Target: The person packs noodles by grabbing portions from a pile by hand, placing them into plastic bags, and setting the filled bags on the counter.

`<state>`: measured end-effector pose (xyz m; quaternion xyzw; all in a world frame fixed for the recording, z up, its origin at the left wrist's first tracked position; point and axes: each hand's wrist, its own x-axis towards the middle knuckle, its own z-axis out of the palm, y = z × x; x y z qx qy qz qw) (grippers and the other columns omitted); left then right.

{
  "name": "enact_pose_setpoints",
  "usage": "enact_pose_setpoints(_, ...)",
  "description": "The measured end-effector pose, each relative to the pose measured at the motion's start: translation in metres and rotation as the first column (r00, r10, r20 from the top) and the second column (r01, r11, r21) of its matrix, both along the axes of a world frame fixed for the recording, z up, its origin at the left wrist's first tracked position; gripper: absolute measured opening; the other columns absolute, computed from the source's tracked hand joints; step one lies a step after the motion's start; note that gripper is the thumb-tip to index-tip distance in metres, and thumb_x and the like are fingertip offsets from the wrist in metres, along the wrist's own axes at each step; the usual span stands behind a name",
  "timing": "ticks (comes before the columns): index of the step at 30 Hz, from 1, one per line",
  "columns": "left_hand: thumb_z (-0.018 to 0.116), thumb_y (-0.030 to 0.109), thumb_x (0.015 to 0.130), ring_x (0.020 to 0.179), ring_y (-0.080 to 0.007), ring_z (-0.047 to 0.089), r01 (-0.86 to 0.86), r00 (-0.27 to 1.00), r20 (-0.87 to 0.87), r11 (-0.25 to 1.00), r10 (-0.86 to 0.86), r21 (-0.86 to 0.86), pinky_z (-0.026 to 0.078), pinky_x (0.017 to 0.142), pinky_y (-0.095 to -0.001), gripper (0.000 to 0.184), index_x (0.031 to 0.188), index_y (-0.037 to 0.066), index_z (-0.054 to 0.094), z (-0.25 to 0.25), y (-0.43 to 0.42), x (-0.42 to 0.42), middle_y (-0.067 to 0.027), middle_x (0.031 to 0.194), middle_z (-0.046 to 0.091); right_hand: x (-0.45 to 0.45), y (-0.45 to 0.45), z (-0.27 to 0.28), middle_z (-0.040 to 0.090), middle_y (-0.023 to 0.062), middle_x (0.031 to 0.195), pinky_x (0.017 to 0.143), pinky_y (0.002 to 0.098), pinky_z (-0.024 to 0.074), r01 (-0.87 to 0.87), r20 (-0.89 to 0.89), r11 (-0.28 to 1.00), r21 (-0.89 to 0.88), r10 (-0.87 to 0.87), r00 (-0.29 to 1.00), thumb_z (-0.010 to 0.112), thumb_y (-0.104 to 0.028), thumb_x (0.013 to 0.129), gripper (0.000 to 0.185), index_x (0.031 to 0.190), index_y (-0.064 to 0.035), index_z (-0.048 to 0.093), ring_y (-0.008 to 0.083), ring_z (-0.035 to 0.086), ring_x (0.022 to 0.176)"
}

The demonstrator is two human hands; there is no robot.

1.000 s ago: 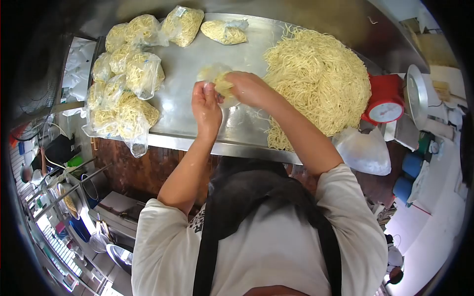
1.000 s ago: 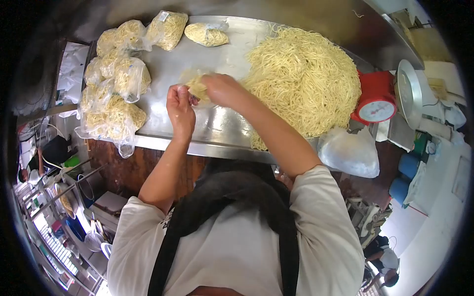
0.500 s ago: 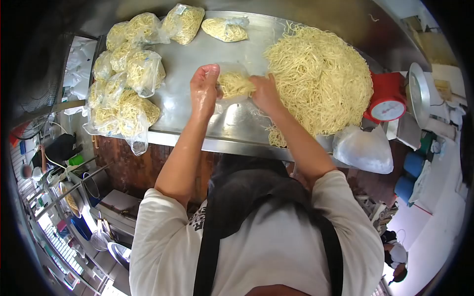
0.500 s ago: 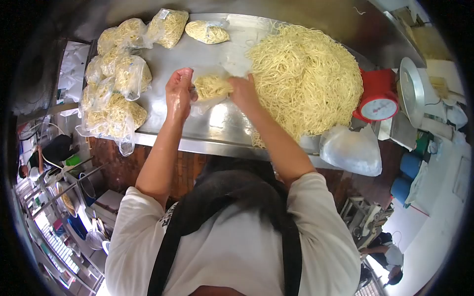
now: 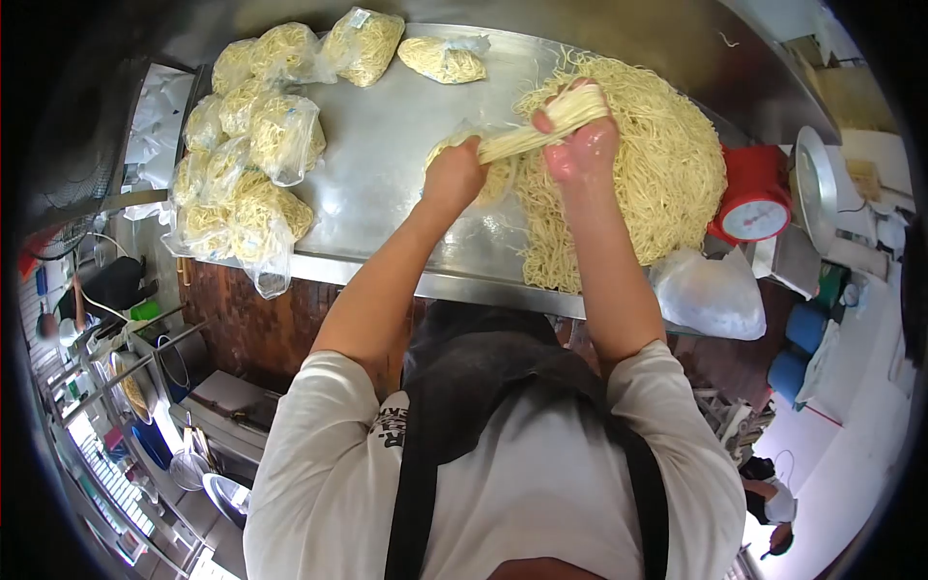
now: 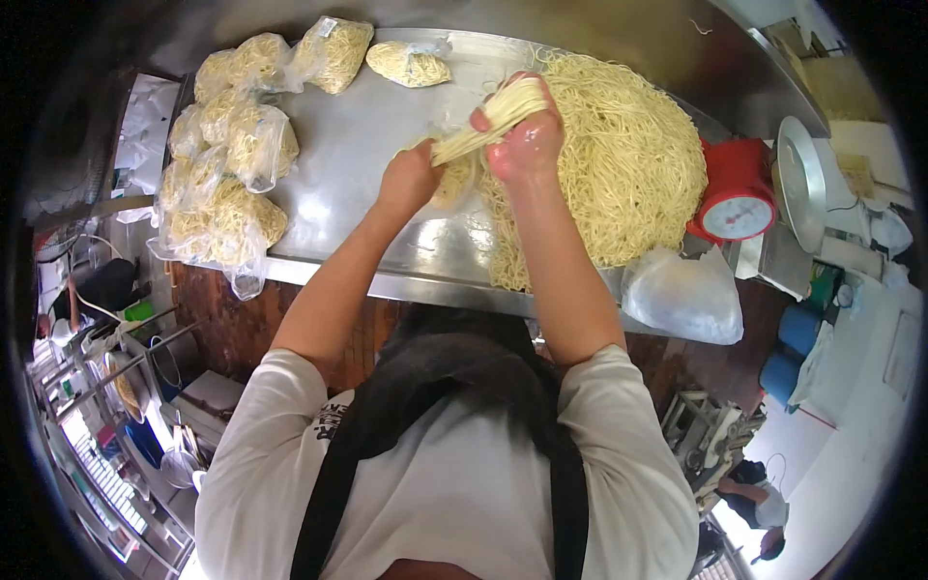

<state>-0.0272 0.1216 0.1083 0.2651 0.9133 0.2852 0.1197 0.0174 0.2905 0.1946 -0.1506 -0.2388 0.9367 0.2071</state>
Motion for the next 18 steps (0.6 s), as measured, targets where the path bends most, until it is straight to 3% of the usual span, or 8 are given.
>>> enact_pose_setpoints(3, 0.064, 0.016, 0.082, 0.078, -0.0410, 0.066, 0.017, 1.000, -0.009, 1.000, -0.017, -0.025, 0.053, 0.070, -0.0505, 0.023, 0.101, 0.004, 0.061, -0.013, -0.013, -0.005, -0.0216, 0.080, 0.067, 0.004, 0.007, 0.024, 0.052, 0.0064, 0.070, 0.046, 0.0320, 0.0382, 0.074, 0.037, 0.995, -0.072, -0.072, 0.997, 0.037, -0.015, 0.096, 0.021, 0.087, -0.0096, 0.055, 0.0189, 0.047, 0.058)
enact_pose_setpoints(6, 0.061, 0.014, 0.082, 0.086, -0.0399, 0.066, -0.011, 0.996, 0.081, 0.991, 0.022, -0.132, 0.054, 0.076, -0.0493, 0.026, 0.106, 0.004, 0.063, -0.019, -0.025, -0.014, -0.0220, 0.090, 0.069, 0.010, 0.026, 0.029, 0.053, 0.0051, 0.072, 0.046, 0.0312, 0.0384, 0.080, -0.055, 0.992, -0.100, -0.086, 0.995, 0.039, -0.016, 0.095, 0.019, 0.088, -0.0101, 0.056, 0.0182, 0.047, 0.058)
enact_pose_setpoints(11, 0.057, 0.013, 0.082, 0.089, -0.0399, 0.066, 0.005, 0.993, 0.116, 0.952, 0.032, -0.305, 0.054, 0.079, -0.0482, 0.032, 0.112, 0.003, 0.062, -0.040, -0.046, -0.024, -0.0232, 0.094, 0.069, 0.022, 0.097, 0.054, 0.057, 0.0058, 0.077, 0.047, 0.0342, 0.0396, 0.005, -0.334, 0.980, 0.200, 0.063, 0.940, 0.045, -0.020, 0.093, 0.018, 0.090, -0.0113, 0.060, 0.0168, 0.048, 0.058)
enact_pose_setpoints(14, 0.055, 0.012, 0.082, 0.090, -0.0403, 0.066, -0.067, 0.986, 0.126, 0.952, 0.108, -0.298, 0.053, 0.080, -0.0485, 0.036, 0.116, 0.002, 0.061, -0.058, -0.075, -0.023, -0.0236, 0.097, 0.068, 0.049, 0.149, 0.104, 0.062, 0.0151, 0.092, 0.051, 0.0368, 0.0472, 0.124, -0.470, 0.945, 0.303, 0.035, 0.882, 0.048, -0.022, 0.089, 0.021, 0.096, -0.0078, 0.061, 0.0230, 0.046, 0.054)
enact_pose_setpoints(17, 0.059, 0.011, 0.081, 0.093, -0.0415, 0.064, -0.064, 0.975, 0.195, 0.974, 0.108, -0.219, 0.052, 0.081, -0.0492, 0.038, 0.118, 0.002, 0.061, -0.050, -0.094, -0.016, -0.0241, 0.099, 0.068, 0.051, 0.188, 0.119, 0.062, 0.0156, 0.098, 0.061, 0.0440, 0.0525, 0.065, -0.442, 0.923, 0.379, 0.118, 0.889, 0.052, -0.026, 0.088, 0.025, 0.101, -0.0077, 0.061, 0.0267, 0.053, 0.060)
enact_pose_setpoints(18, 0.061, 0.012, 0.082, 0.091, -0.0395, 0.066, -0.106, 0.974, 0.192, 0.991, 0.119, -0.078, 0.053, 0.079, -0.0475, 0.038, 0.118, 0.001, 0.060, -0.049, -0.097, -0.010, -0.0231, 0.098, 0.069, 0.051, 0.204, 0.113, 0.062, 0.0155, 0.101, 0.065, 0.0465, 0.0538, 0.082, -0.395, 0.894, 0.440, 0.111, 0.912, 0.053, -0.027, 0.087, 0.026, 0.103, -0.0075, 0.061, 0.0281, 0.056, 0.063)
